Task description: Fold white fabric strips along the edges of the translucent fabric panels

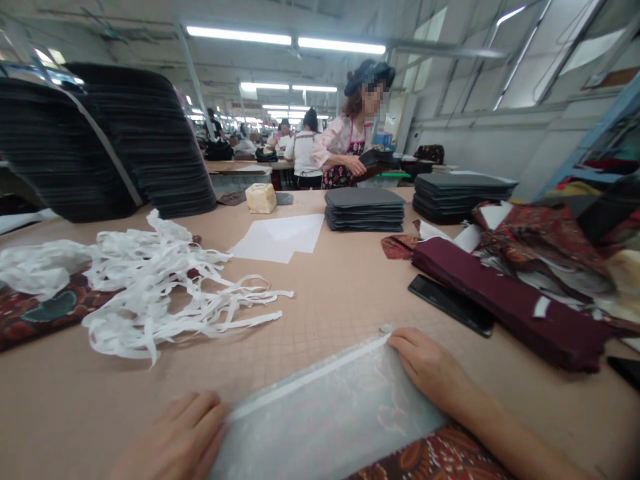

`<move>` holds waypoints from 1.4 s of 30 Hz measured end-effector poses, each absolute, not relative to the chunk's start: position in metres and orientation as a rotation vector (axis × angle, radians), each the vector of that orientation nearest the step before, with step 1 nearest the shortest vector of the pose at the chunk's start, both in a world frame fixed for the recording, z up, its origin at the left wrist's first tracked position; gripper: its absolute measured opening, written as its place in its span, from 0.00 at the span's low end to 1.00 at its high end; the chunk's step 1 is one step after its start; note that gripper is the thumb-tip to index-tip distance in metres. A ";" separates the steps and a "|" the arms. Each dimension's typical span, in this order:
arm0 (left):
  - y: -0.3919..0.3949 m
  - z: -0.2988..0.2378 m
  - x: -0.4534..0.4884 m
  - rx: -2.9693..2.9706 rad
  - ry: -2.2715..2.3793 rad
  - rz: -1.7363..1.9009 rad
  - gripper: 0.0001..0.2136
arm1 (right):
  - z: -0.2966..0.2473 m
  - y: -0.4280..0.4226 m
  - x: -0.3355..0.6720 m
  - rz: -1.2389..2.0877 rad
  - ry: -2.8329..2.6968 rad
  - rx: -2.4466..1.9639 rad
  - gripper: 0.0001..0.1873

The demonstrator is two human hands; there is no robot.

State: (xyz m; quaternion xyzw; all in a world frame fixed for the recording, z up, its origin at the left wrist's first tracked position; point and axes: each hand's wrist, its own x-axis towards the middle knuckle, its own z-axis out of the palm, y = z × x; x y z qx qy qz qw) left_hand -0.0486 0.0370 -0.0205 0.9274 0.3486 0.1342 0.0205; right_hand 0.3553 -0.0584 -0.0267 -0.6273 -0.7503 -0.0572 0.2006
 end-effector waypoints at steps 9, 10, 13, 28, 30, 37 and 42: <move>0.072 0.003 0.088 2.317 1.079 -0.103 0.08 | -0.031 -0.056 0.355 -0.179 -1.993 -1.802 0.11; 0.074 0.004 0.094 2.296 1.072 -0.156 0.08 | -0.032 -0.055 0.355 -0.187 -1.995 -1.812 0.11; 0.077 0.007 0.108 2.337 1.020 -0.269 0.07 | -0.032 -0.054 0.355 -0.221 -1.995 -1.852 0.09; 0.051 0.003 0.213 2.729 0.622 0.100 0.09 | -0.033 -0.054 0.354 -0.173 -1.930 -1.833 0.11; 0.044 -0.002 0.217 2.819 0.589 0.113 0.10 | -0.034 -0.053 0.354 -0.149 -1.899 -1.830 0.11; 0.024 -0.011 0.215 3.091 0.505 0.078 0.16 | -0.032 -0.054 0.354 -0.115 -1.938 -1.799 0.11; 0.023 -0.008 0.192 3.219 0.526 -0.037 0.15 | -0.030 -0.058 0.354 -0.203 -2.057 -1.838 0.09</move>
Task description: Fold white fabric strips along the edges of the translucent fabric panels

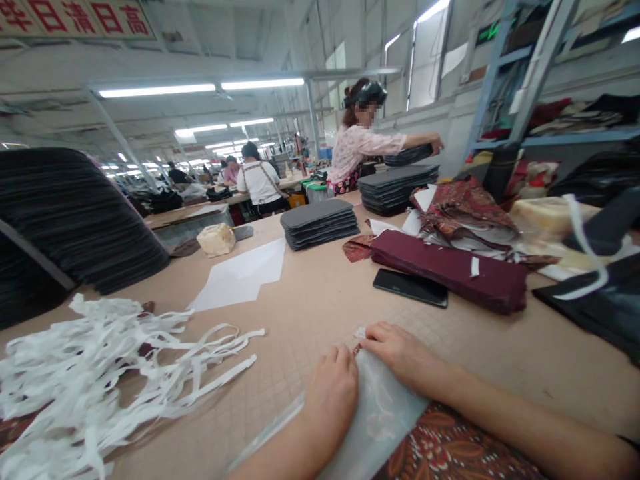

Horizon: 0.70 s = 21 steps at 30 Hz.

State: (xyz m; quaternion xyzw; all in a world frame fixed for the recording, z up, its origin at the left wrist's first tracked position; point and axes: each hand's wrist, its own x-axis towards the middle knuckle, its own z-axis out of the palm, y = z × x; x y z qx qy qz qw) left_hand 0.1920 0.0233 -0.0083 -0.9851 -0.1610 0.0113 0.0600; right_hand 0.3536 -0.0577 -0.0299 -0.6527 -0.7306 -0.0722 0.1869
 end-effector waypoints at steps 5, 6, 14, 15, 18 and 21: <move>0.033 -0.015 0.116 -2.989 -0.566 0.043 0.15 | -0.027 -0.057 0.355 -0.183 -2.089 -1.839 0.12; 0.036 -0.018 0.095 -2.999 -0.583 0.024 0.16 | -0.027 -0.057 0.355 -0.180 -2.094 -1.829 0.13; 0.033 -0.013 -0.041 -2.938 -0.769 -0.157 0.21 | -0.033 -0.056 0.364 -0.408 -2.232 -1.687 0.20; 0.031 -0.010 -0.046 -2.933 -0.802 -0.153 0.19 | -0.030 -0.052 0.363 -0.458 -2.289 -1.659 0.19; 0.026 -0.003 -0.046 -2.894 -0.838 -0.179 0.15 | -0.014 -0.032 0.338 -0.560 -2.499 -1.547 0.16; 0.020 -0.002 -0.040 -2.822 -0.847 -0.254 0.11 | 0.003 -0.012 0.274 -0.452 -2.708 -1.297 0.14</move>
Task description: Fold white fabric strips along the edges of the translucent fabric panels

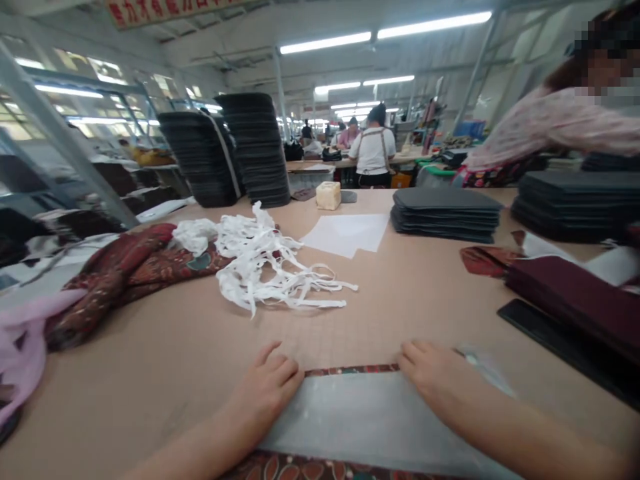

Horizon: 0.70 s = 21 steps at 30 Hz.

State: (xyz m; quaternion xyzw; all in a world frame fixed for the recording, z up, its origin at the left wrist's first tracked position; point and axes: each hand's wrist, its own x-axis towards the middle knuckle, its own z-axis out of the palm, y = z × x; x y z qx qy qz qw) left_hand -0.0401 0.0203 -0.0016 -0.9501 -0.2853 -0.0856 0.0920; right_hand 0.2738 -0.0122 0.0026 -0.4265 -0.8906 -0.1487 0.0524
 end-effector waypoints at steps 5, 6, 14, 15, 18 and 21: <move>0.010 -0.002 -0.043 -2.786 -0.869 -0.372 0.07 | -0.001 -0.001 0.163 -0.118 -2.706 -0.932 0.12; 0.008 -0.003 -0.046 -2.783 -0.878 -0.390 0.07 | -0.006 -0.001 0.152 -0.091 -2.691 -0.910 0.12; -0.004 0.001 -0.077 -2.796 -0.985 -0.431 0.09 | -0.030 0.011 0.148 -0.057 -2.640 -0.783 0.15; -0.005 0.002 -0.078 -2.798 -0.998 -0.437 0.09 | -0.030 0.013 0.146 -0.007 -2.623 -0.807 0.14; -0.009 0.000 -0.080 -2.783 -1.044 -0.463 0.10 | -0.032 0.018 0.134 0.104 -2.602 -0.820 0.14; -0.010 -0.008 -0.081 -2.741 -1.163 -0.527 0.11 | -0.032 0.019 0.120 0.098 -2.638 -0.761 0.13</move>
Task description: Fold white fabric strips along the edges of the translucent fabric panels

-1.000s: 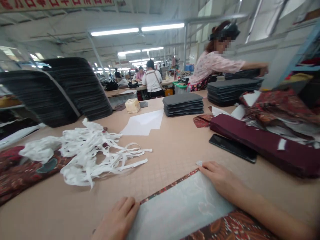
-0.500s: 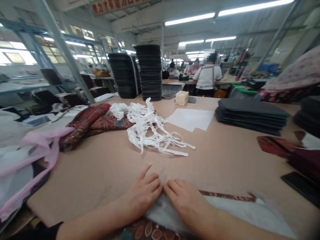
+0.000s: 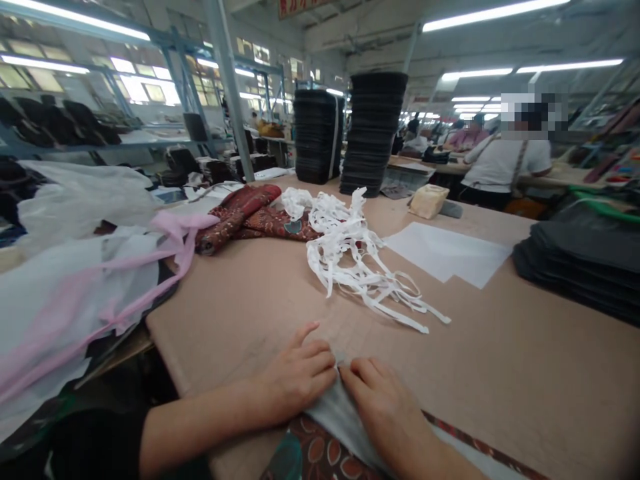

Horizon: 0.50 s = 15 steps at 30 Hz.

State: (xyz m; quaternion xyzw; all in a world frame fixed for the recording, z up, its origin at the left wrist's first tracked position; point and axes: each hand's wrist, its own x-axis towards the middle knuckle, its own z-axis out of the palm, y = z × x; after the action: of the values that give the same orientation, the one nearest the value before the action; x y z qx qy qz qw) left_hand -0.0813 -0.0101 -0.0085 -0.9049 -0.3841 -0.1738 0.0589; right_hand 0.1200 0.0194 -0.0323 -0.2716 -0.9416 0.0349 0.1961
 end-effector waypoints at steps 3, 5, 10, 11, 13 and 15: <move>-0.007 -0.020 -0.084 -2.673 -1.339 -0.695 0.10 | -0.029 0.021 0.114 -0.061 -2.737 -0.571 0.12; -0.004 -0.026 -0.085 -2.657 -1.473 -0.778 0.06 | -0.026 0.023 0.114 -0.156 -2.796 -0.463 0.10; 0.001 -0.026 -0.083 -2.672 -1.742 -0.845 0.12 | -0.017 0.039 0.113 0.367 -2.685 -0.803 0.10; 0.001 -0.025 -0.083 -2.689 -1.749 -0.851 0.12 | -0.016 0.044 0.112 0.480 -2.606 -0.884 0.11; 0.000 -0.023 -0.081 -2.739 -1.727 -0.856 0.12 | -0.018 0.051 0.108 0.594 -2.493 -0.949 0.11; -0.002 -0.023 -0.080 -2.784 -1.704 -0.875 0.10 | -0.021 0.057 0.105 0.642 -2.464 -0.915 0.12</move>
State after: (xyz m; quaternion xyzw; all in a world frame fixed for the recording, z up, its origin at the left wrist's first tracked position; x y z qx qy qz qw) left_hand -0.0803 -0.0016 -0.0227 -0.8181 -0.5006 -0.2570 -0.1186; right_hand 0.1050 0.0566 -0.0207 -0.3303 -0.8890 0.2317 0.2164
